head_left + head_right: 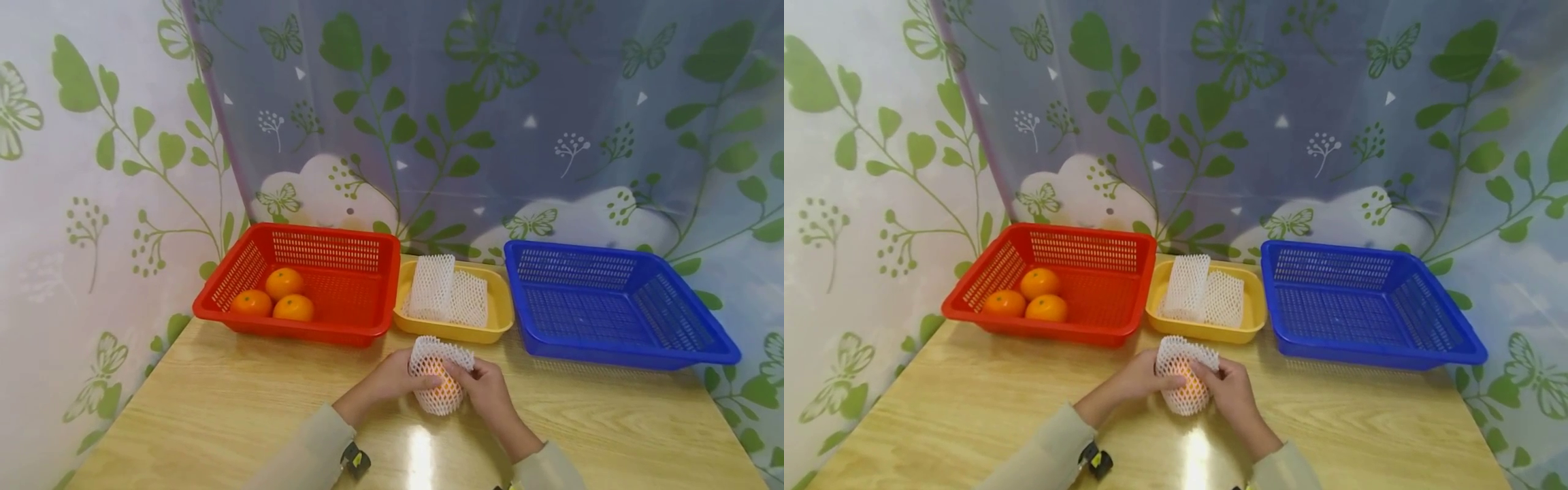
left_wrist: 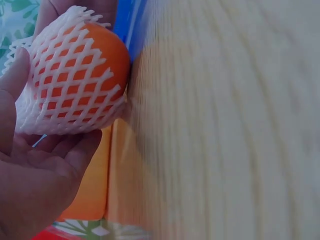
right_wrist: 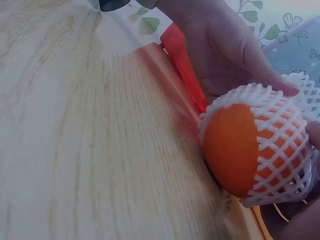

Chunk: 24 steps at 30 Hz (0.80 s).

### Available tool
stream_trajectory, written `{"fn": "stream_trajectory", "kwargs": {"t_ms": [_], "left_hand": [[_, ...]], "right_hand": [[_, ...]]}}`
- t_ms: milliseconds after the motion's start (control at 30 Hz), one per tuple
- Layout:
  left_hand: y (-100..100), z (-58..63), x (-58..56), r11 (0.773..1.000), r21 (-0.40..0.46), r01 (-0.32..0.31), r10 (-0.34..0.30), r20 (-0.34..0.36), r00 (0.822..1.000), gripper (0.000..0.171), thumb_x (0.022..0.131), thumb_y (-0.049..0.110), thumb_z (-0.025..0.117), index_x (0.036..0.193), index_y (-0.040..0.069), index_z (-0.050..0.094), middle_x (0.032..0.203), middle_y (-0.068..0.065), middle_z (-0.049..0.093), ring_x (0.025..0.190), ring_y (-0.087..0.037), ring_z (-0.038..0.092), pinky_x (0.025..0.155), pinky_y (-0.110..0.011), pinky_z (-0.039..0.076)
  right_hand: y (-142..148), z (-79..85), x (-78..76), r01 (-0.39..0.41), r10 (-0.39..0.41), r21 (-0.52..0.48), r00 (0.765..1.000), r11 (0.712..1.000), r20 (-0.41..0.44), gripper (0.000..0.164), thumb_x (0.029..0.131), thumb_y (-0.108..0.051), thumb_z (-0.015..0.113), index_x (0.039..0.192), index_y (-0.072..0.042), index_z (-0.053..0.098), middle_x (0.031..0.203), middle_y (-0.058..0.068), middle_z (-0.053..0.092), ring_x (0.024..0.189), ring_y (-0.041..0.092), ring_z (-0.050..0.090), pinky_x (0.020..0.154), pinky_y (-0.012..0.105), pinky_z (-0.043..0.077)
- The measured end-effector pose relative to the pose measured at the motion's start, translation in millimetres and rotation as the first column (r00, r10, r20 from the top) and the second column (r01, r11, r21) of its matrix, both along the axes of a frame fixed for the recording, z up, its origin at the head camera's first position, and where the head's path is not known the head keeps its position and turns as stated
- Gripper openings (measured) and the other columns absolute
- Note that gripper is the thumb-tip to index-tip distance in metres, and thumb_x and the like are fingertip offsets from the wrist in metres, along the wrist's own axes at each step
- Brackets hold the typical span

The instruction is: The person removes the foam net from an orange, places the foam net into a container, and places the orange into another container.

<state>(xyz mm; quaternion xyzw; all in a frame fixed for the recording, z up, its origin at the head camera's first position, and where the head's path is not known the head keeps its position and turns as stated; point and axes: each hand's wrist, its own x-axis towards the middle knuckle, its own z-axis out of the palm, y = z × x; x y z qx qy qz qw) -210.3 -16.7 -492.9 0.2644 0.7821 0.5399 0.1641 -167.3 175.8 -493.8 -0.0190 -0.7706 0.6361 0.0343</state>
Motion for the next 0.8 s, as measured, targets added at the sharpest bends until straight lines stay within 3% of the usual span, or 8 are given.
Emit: {"fn": "stream_trajectory", "kwargs": {"t_ms": [200,500,800], "left_hand": [[-3,2.5,0.3,1.0,-0.005,0.023,-0.023,-0.006,1.0,0.043,0.088,0.023,0.073,0.125,0.005,0.061,0.109,-0.003,0.069,0.096,-0.009,0.06,0.091,-0.028,0.049],[-4,5.3,3.7,0.998,-0.052,0.026,-0.027,-0.012,1.0,0.041,0.087,0.025,0.074,0.122,0.008,0.064,0.104,0.002,0.069,0.09,-0.006,0.06,0.089,-0.026,0.05],[-3,8.0,7.2,0.996,-0.088,-0.01,0.003,-0.079,0.997,0.033,0.086,0.023,0.074,0.114,0.007,0.069,0.097,0.002,0.071,0.084,-0.003,0.059,0.082,-0.024,0.051]], "right_hand": [[-2,-0.7,1.1,-0.019,0.019,0.011,1.0,1.0,0.021,0.03,0.09,-0.017,0.071,0.11,0.004,0.068,0.101,0.012,0.071,0.084,0.008,0.063,0.074,0.021,0.053],[0,-3.9,4.5,-0.057,0.057,0.001,0.998,0.998,0.04,0.03,0.092,-0.018,0.068,0.113,0.002,0.066,0.099,0.01,0.069,0.084,0.011,0.063,0.073,0.023,0.053],[5,-6.2,12.5,-0.115,0.119,0.096,0.992,0.989,-0.035,0.026,0.089,-0.018,0.071,0.109,-0.001,0.067,0.096,0.008,0.07,0.082,0.01,0.065,0.071,0.025,0.055]]}}
